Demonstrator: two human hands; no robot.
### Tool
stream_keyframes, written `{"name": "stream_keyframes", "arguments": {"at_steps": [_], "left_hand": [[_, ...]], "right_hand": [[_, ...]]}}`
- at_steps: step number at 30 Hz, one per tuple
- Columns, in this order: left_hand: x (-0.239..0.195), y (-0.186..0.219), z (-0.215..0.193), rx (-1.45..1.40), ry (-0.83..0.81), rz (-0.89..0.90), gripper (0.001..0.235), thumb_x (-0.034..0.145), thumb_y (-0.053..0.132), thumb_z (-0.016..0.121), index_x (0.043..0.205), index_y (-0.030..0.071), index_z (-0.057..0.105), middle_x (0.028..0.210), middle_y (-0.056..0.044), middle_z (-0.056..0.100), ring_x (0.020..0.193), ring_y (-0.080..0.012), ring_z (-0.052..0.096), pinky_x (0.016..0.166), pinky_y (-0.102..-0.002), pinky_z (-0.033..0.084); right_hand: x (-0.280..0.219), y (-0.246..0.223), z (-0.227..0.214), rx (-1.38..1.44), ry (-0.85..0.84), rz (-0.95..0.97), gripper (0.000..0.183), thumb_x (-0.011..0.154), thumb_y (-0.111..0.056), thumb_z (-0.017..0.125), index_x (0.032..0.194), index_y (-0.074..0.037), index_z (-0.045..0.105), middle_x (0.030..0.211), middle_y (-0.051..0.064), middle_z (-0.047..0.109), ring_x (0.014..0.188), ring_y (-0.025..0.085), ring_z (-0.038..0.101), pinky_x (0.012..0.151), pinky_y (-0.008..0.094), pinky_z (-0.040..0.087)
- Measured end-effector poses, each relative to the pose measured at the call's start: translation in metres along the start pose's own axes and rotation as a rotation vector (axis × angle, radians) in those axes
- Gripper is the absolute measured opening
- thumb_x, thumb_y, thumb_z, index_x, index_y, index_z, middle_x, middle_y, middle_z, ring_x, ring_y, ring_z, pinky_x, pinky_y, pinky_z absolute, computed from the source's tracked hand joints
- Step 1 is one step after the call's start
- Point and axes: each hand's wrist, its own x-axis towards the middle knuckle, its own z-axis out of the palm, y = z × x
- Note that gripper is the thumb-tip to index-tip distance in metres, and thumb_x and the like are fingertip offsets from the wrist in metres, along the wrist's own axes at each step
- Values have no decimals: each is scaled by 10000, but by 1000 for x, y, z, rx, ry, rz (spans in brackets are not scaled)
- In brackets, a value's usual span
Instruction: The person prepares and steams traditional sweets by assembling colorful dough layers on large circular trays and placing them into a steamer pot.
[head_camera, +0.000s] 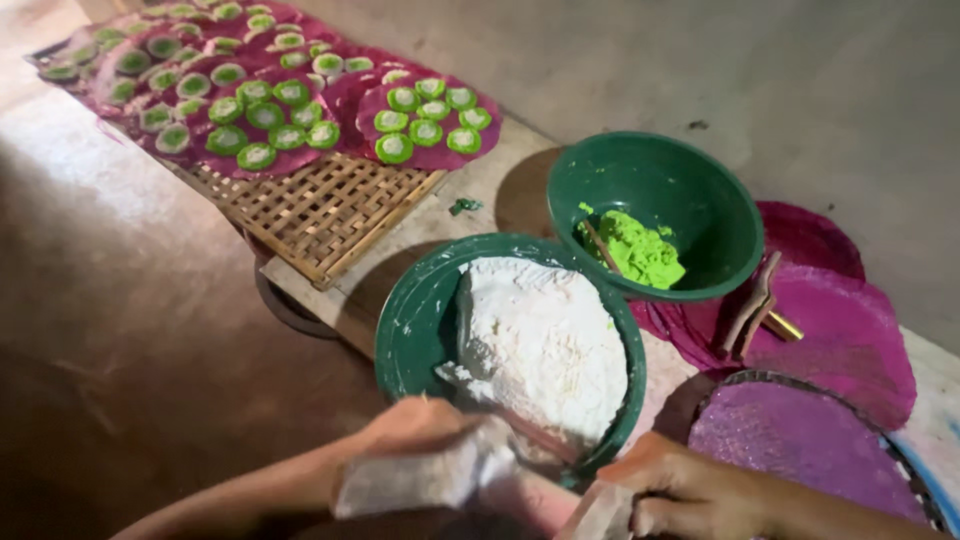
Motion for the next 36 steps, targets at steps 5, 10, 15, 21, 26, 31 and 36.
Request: {"name": "stream_keyframes", "arguments": {"at_steps": [5, 10, 15, 21, 26, 31, 36], "left_hand": [[-20, -51, -62, -720, 13, 46, 503, 941, 249, 630, 1394, 31, 616, 1151, -141, 765, 947, -310, 702, 736, -441, 590], [22, -73, -14, -1387, -268, 362, 513, 928, 356, 667, 1325, 43, 579, 1300, -75, 665, 1152, -201, 655, 993, -390, 568], [35, -101, 27, -973, 247, 202, 288, 997, 298, 611, 1079, 33, 689, 1025, -93, 716, 947, -225, 714, 837, -385, 612], [45, -124, 28, -656, 1021, 196, 369, 886, 31, 699, 1229, 42, 562, 1086, -21, 616, 997, -114, 610, 830, -294, 530], [55, -104, 38, -856, 1070, 59, 556, 887, 46, 742, 1401, 37, 531, 1012, -42, 661, 834, -140, 598, 718, -289, 491], [55, -96, 38, -651, 1165, 156, 596, 858, 28, 799, 1386, 3, 522, 1109, -47, 692, 993, -125, 673, 872, -272, 553], [56, -99, 40, -664, 1163, 168, 621, 855, 15, 776, 1405, -4, 490, 1186, -60, 678, 1076, -125, 664, 930, -278, 541]], "right_hand": [[-7, -20, -47, -1006, 234, -89, 372, 905, -484, 719, 939, -114, 720, 852, 42, 727, 813, 259, 736, 714, 385, 587], [31, -30, -95, -1817, 159, -213, 227, 908, -271, 734, 1080, -141, 664, 886, 38, 699, 782, 183, 700, 667, 345, 570], [64, -2, -68, -1855, 799, -24, 534, 815, -294, 723, 1301, -117, 591, 1125, 154, 674, 982, 315, 682, 831, 420, 562], [117, 125, 18, -913, 40, 852, 549, 908, -293, 656, 1413, -151, 497, 974, 173, 737, 867, 348, 711, 741, 451, 568], [131, 166, 3, -1229, -56, 628, 410, 910, -114, 570, 1317, -83, 532, 964, 175, 707, 782, 331, 743, 628, 454, 594], [98, 125, -33, -1245, -203, 632, 382, 942, -155, 555, 1291, -1, 534, 899, 171, 715, 842, 355, 726, 683, 463, 585], [110, 119, -16, -1505, 28, 505, 256, 836, -146, 558, 1072, -63, 614, 959, 166, 720, 856, 365, 722, 649, 468, 582]]}}
